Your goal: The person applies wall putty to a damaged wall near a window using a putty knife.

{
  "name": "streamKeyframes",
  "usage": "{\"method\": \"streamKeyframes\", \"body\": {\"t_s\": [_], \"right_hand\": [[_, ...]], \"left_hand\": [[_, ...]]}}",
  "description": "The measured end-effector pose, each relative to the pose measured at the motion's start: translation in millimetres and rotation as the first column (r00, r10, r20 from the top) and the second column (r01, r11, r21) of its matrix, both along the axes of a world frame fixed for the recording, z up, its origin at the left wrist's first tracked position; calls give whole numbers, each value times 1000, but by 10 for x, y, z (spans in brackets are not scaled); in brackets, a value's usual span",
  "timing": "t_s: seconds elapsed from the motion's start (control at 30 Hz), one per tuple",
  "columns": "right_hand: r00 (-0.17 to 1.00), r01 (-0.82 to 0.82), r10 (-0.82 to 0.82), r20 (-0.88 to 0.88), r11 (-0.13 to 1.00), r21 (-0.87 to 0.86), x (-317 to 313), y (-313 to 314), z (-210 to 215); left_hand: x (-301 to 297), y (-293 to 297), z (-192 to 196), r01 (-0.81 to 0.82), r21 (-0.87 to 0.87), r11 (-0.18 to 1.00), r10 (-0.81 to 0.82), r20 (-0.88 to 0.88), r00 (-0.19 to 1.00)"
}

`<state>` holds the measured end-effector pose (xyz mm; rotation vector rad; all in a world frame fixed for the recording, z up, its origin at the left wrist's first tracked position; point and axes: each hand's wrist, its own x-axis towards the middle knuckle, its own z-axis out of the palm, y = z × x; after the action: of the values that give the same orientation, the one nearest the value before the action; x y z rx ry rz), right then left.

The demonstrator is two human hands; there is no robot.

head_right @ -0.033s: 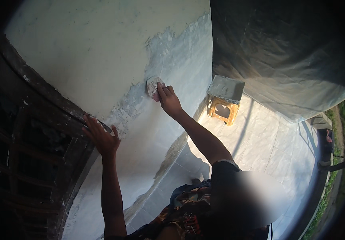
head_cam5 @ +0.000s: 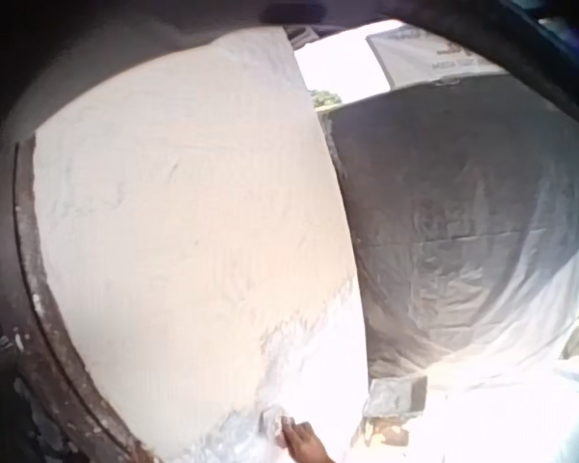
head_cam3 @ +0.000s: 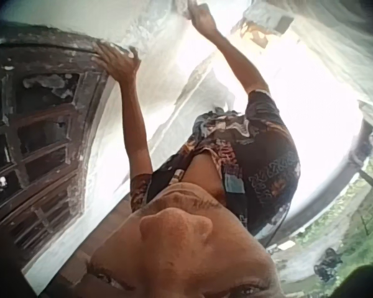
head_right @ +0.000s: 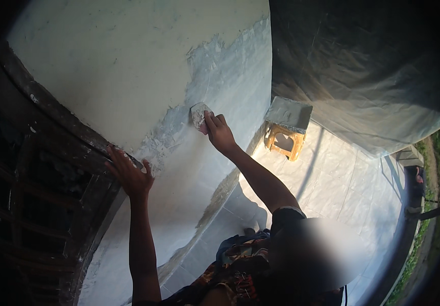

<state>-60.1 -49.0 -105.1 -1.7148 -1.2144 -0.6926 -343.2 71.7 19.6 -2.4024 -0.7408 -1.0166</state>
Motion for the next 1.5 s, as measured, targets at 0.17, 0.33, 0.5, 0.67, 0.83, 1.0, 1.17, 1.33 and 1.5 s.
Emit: {"method": "streamKeyframes", "body": {"t_s": [0.17, 0.33, 0.5, 0.67, 0.83, 1.0, 1.17, 1.33, 1.5], "right_hand": [[994, 79, -67, -86, 986, 149, 151, 22, 736], [991, 80, -97, 88, 982, 173, 283, 374, 1288], [995, 75, -83, 57, 989, 129, 66, 167, 248], [991, 106, -80, -111, 962, 250, 216, 98, 821], [989, 97, -120, 90, 970, 221, 271, 393, 1325], [997, 46, -40, -72, 995, 83, 23, 101, 476], [956, 125, -59, -287, 968, 218, 222, 107, 1039], [998, 0, -18, 67, 963, 270, 116, 418, 1223], [989, 15, 5, -151, 992, 125, 53, 64, 442]], "left_hand": [[-76, 8, 10, -29, 11, 1000, 30, -29, 999], [-39, 26, 2, 1, 15, 1000, -1, 2, 1000], [-38, 32, -5, -21, 12, 1000, 21, -10, 1000], [-38, -16, 26, -35, 17, 999, 35, -1, 999], [-24, 18, 1, 8, 21, 1000, -8, 6, 1000], [-55, -6, 37, -42, -26, 999, 41, -20, 999], [-58, -29, 45, -46, -49, 998, 44, -24, 999], [-47, -23, 54, -32, -11, 999, 31, -19, 999], [-20, -66, 68, -52, -41, 998, 51, -34, 998]]}}
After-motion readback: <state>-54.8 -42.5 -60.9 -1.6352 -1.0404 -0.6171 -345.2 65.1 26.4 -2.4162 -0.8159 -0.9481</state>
